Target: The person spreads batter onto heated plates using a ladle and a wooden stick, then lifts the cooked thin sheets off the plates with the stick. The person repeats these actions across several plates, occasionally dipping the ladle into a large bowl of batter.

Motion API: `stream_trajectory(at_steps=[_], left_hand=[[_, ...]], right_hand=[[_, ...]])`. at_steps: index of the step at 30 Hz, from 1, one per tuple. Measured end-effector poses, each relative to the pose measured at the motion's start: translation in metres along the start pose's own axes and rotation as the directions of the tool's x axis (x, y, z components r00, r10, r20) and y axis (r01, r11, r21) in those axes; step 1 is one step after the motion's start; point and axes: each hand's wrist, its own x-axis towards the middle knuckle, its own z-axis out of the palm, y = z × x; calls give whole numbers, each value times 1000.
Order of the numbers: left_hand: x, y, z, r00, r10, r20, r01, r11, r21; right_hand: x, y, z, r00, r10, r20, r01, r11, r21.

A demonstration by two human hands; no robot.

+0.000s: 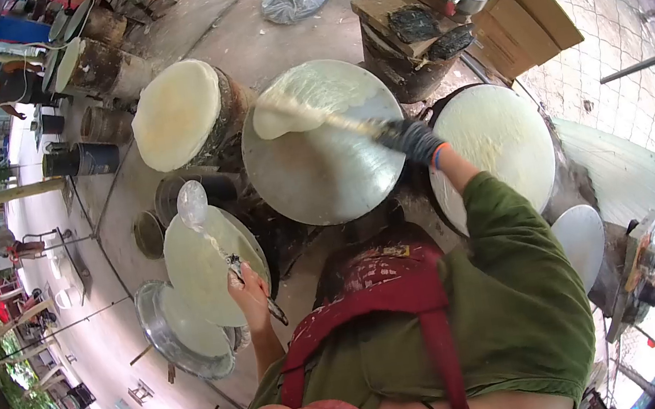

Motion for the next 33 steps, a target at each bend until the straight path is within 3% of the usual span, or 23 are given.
stream_trajectory(at_steps=[1,2,3,5,6,7,9,12,13,15,18,21,22,25,28,31,32,33], left_hand=[[-2,-1,1,1000,11,0,-11,1000,-8],[-4,-1,2,1000,-3,-23,3,1000,-1],[-5,-1,3,999,-18,-45,18,1000,9],[-3,0,10,997,-42,-61,42,999,-7],[-6,1,13,997,-61,-55,59,998,-26],[-8,2,14,996,-79,-48,77,996,-43],[-9,1,14,996,-86,-33,85,996,-3],[-9,-4,11,994,-103,-37,105,994,36],[-9,-8,10,993,-111,-40,113,993,47],[-10,-17,9,992,-112,-55,116,989,88],[-10,-45,1,993,-72,-89,87,980,181],[3,-100,-18,990,117,-74,-75,903,424],[3,-104,-21,988,143,-60,-101,884,457],[17,-90,-16,990,138,-37,-110,899,424],[41,-61,1,995,44,-92,4,887,461],[66,-34,23,966,258,-8,-196,754,627],[77,-30,29,972,232,26,-187,707,682],[86,-27,34,978,201,57,-177,655,734]], right_hand=[[14,16,-26,973,-225,49,230,926,-299],[22,0,-37,996,65,67,-44,961,-273],[25,-18,-42,932,352,91,-320,913,-255],[18,-7,-8,951,190,243,-204,979,30],[14,-21,6,951,143,274,-164,985,55],[9,-27,13,936,180,301,-203,978,47],[9,-12,14,942,16,335,30,991,-130],[17,-44,-35,979,53,198,-6,973,-230],[33,-25,-41,988,76,133,-50,981,-189],[58,11,-39,954,137,267,-66,963,-260],[49,31,-12,859,-132,496,234,961,-149],[28,-14,-37,857,-12,515,147,964,-221],[35,-24,-47,891,24,453,98,965,-244],[81,-8,-59,946,-168,278,242,936,-256],[77,-21,-38,827,62,560,-109,993,51],[45,-26,-39,786,140,602,-165,986,-15],[46,-9,-44,816,110,567,-36,989,-140],[52,10,-51,863,-55,502,133,984,-122]])
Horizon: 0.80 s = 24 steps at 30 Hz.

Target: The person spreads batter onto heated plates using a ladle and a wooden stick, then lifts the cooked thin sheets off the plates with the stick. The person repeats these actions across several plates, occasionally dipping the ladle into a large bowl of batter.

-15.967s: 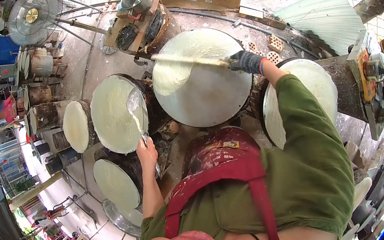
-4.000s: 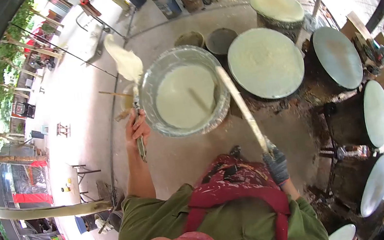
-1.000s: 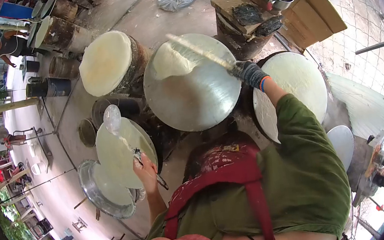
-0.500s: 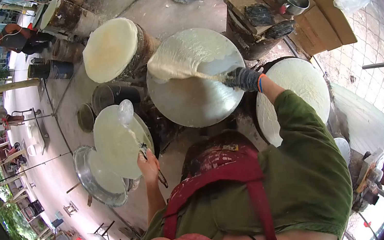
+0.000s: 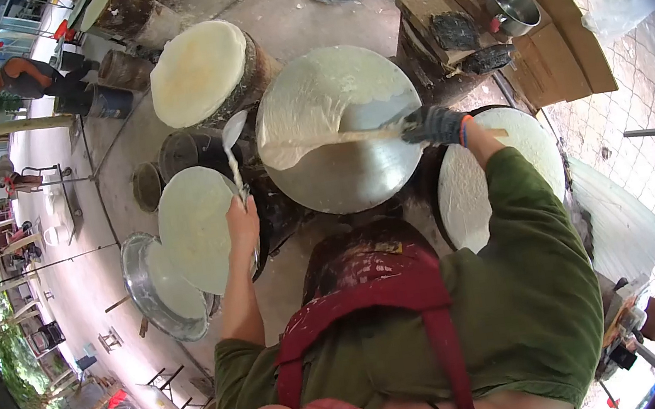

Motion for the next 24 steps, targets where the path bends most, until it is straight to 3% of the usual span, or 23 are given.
stream_trajectory(at_steps=[1,3,6,7,10,11,14,16,17,18,21,22,24], left_hand=[[8,4,3,999,-3,45,0,997,74],[21,12,7,994,17,108,-37,982,185],[16,21,3,982,48,183,-107,939,328],[7,19,0,977,50,206,-122,929,349],[-29,7,-20,956,50,288,-159,915,371],[-45,0,-25,949,46,312,-165,915,367],[-95,-46,-13,918,304,253,-368,891,265],[-120,-48,-3,915,215,342,-303,925,230],[-128,-46,0,906,172,387,-269,939,212],[-129,-43,-3,874,229,429,-314,939,139],[-107,-45,-28,760,422,494,-408,902,-142],[-103,-46,-42,806,423,415,-356,905,-232],[-104,-46,-78,890,374,262,-245,875,-418]], right_hand=[[6,24,-10,983,-155,-95,148,986,-82],[4,-20,-19,949,63,-308,-57,998,30],[30,-18,-11,992,102,-76,-88,981,173],[42,-16,-2,991,96,92,-119,950,289],[30,10,25,987,-13,163,-18,982,188],[9,-20,26,969,156,191,-179,978,110],[-52,-84,45,951,288,116,-305,936,174],[-76,-36,73,943,298,148,-326,917,229],[-101,-51,98,941,319,115,-323,739,591],[-112,-69,133,976,212,-52,-87,597,797],[-98,-62,220,976,219,11,-36,112,993],[-83,-82,239,983,171,68,-62,-41,997],[-26,-114,288,940,284,-187,153,139,979]])
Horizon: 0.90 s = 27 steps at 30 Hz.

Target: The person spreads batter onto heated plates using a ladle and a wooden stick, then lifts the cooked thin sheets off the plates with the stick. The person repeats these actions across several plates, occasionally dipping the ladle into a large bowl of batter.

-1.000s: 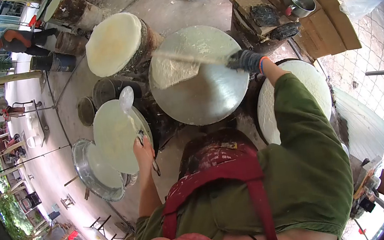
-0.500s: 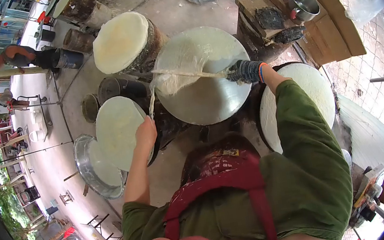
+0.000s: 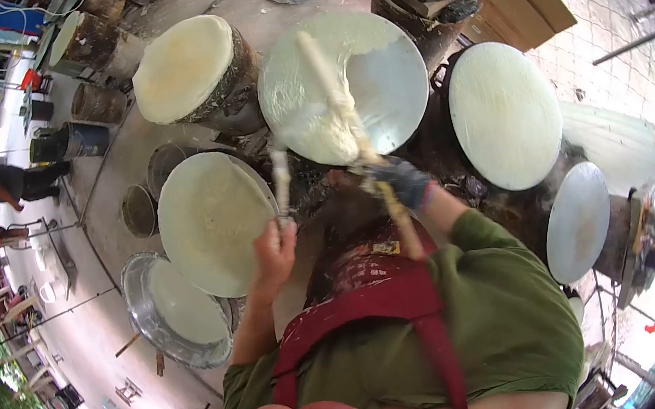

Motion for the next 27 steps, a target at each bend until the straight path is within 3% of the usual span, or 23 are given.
stream_trajectory(at_steps=[2,3,4,5,6,7,9,10,11,13,14,17,18,21,24,27], left_hand=[[-8,-19,-28,982,62,-176,-71,997,-41],[-10,-33,-38,962,82,-259,-107,991,-82],[-14,-47,-48,935,95,-341,-143,982,-120],[-20,-62,-56,937,98,-336,-149,980,-130],[-27,-79,-63,936,105,-335,-159,977,-140],[-34,-92,-68,935,110,-337,-169,974,-151],[-55,-105,-75,955,-71,-289,-10,962,-272],[-65,-111,-76,954,-158,-255,70,943,-325],[-71,-115,-75,952,-149,-266,65,951,-301],[-83,-103,-73,938,-269,-218,154,888,-434],[-89,-95,-72,924,-332,-189,203,846,-493],[-95,-85,-62,925,-341,-169,205,820,-534],[-94,-77,-58,921,-355,-164,215,810,-546],[-91,-47,-42,909,-388,-150,244,789,-564],[-88,-24,-17,909,-384,-165,238,799,-552],[-91,-14,10,908,-376,-186,230,817,-528]], right_hand=[[33,34,69,992,-4,-127,25,987,162],[62,64,77,972,-121,-203,95,987,-133],[89,95,70,938,-248,-243,129,899,-420],[95,111,63,856,-408,-317,40,664,-746],[100,121,56,759,-575,-306,-124,335,-934],[100,122,52,666,-714,-214,-331,-26,-943],[74,102,34,605,-676,-421,-315,282,-906],[54,82,36,582,-728,-363,-224,285,-932],[48,70,15,616,-614,-493,-230,458,-859],[48,67,-12,676,-490,-550,-186,609,-771],[51,72,-22,702,-502,-506,-130,608,-783],[67,114,-42,708,-702,-81,-16,99,-995],[30,95,13,748,-656,-96,-183,-65,-981],[-9,47,10,720,-639,-271,-352,1,-936],[-11,-6,-39,652,-691,-313,-301,143,-943],[-5,-20,-55,771,-538,-341,-112,413,-904]])
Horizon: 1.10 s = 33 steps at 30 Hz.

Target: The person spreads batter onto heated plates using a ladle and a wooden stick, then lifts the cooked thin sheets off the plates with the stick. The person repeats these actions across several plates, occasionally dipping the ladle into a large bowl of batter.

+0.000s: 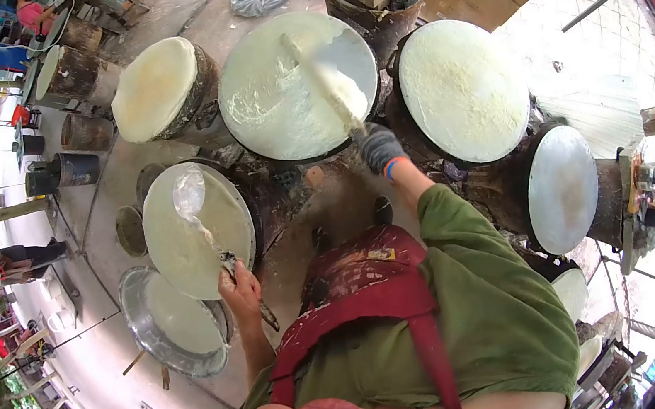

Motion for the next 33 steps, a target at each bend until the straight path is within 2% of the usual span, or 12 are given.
stream_trajectory(at_steps=[3,6,9,12,15,18,21,26,27,29,31,33], left_hand=[[-14,2,23,999,6,-44,-4,999,54],[-17,-9,35,995,62,-79,-51,989,141],[-23,8,55,997,14,-73,-7,995,96],[-18,16,69,998,-29,-60,36,991,131],[-12,32,81,997,-66,-28,69,991,115],[-7,33,84,996,-83,-12,83,994,75],[-1,24,76,996,-88,1,85,972,218],[-9,14,67,997,-77,-19,79,962,261],[-10,10,65,998,-70,-6,69,953,296],[-11,25,74,996,-85,11,78,955,287],[-12,36,81,993,-116,19,106,954,280],[-10,42,88,989,-150,1,144,952,270]], right_hand=[[-48,3,-7,946,-276,169,322,851,-415],[-31,13,-46,977,-211,34,198,836,-512],[46,28,-65,973,-212,-87,152,883,-445],[62,37,-58,866,-499,40,449,737,-505],[-2,43,-39,898,-436,-56,390,849,-357],[11,36,-58,986,-141,-91,89,900,-426],[83,-2,-75,957,-243,-161,142,871,-471],[186,-76,-78,922,-330,-203,158,798,-581],[189,-89,-72,926,-326,-190,154,787,-597],[151,-91,-47,763,-642,-71,559,711,-426],[101,-62,-31,833,-554,9,502,748,-434],[47,-18,-48,894,-424,-142,403,902,-154]])
